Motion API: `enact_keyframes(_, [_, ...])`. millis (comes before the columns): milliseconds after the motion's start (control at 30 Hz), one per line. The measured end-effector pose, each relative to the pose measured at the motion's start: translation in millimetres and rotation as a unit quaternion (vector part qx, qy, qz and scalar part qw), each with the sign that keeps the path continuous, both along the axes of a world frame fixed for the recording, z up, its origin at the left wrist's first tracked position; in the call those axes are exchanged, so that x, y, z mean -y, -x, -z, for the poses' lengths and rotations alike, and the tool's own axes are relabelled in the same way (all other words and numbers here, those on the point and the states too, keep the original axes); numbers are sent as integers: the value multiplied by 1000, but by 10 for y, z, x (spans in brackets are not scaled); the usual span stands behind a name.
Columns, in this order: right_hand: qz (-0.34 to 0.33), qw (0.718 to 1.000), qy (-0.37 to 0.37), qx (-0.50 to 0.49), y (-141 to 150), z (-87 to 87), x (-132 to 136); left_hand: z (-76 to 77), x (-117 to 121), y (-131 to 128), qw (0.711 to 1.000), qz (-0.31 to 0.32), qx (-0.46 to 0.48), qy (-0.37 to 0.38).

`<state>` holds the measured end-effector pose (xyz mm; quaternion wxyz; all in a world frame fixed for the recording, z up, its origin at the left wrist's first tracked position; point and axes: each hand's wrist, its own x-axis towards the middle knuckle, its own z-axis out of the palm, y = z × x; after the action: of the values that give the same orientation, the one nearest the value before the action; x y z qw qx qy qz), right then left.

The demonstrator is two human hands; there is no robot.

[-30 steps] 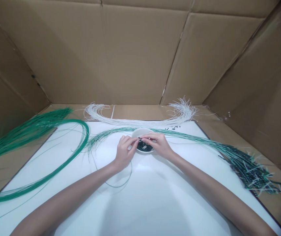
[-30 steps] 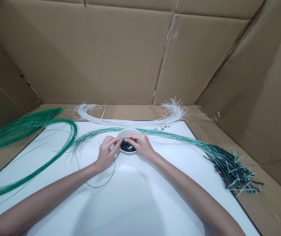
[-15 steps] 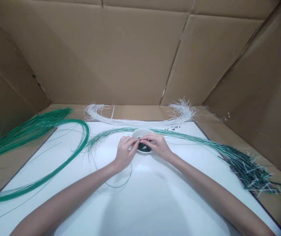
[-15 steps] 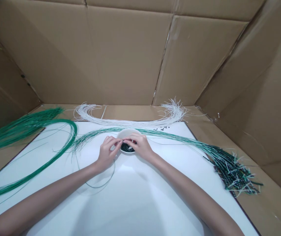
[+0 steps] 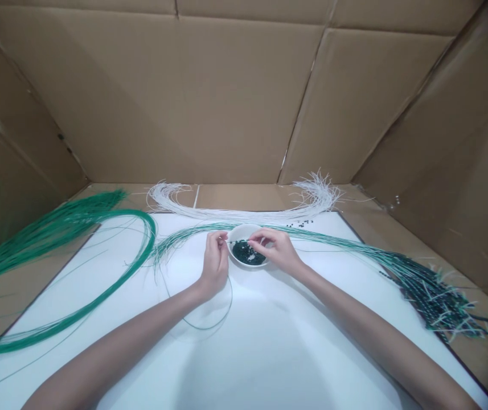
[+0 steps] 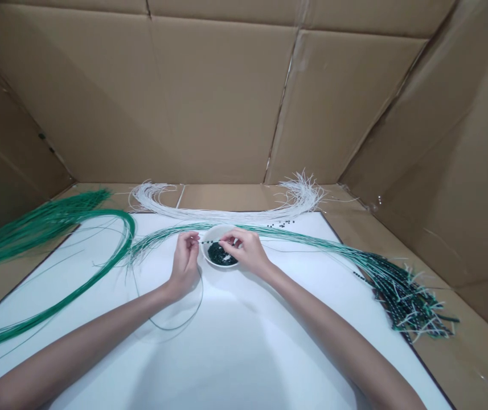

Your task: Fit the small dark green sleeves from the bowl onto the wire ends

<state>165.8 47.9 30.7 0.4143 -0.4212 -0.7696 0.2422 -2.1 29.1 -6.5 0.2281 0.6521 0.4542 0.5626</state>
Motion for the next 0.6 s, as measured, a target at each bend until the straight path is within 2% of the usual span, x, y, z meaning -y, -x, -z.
enact_keyframes(233, [-14,1000,18,-9,-20,6,-34,26,-5,4,998,48,47,17])
enact_keyframes(433, [-57,998,33,2,0,15,-21,11,32,1,994,98,55,13])
enact_keyframes(533, [-40,999,30,1,-15,-17,-25,-101,-11,28,984,134,94,75])
enact_keyframes(600, [-13,999,29,2,-40,-49,-43,-219,-82,65,964,180,137,141])
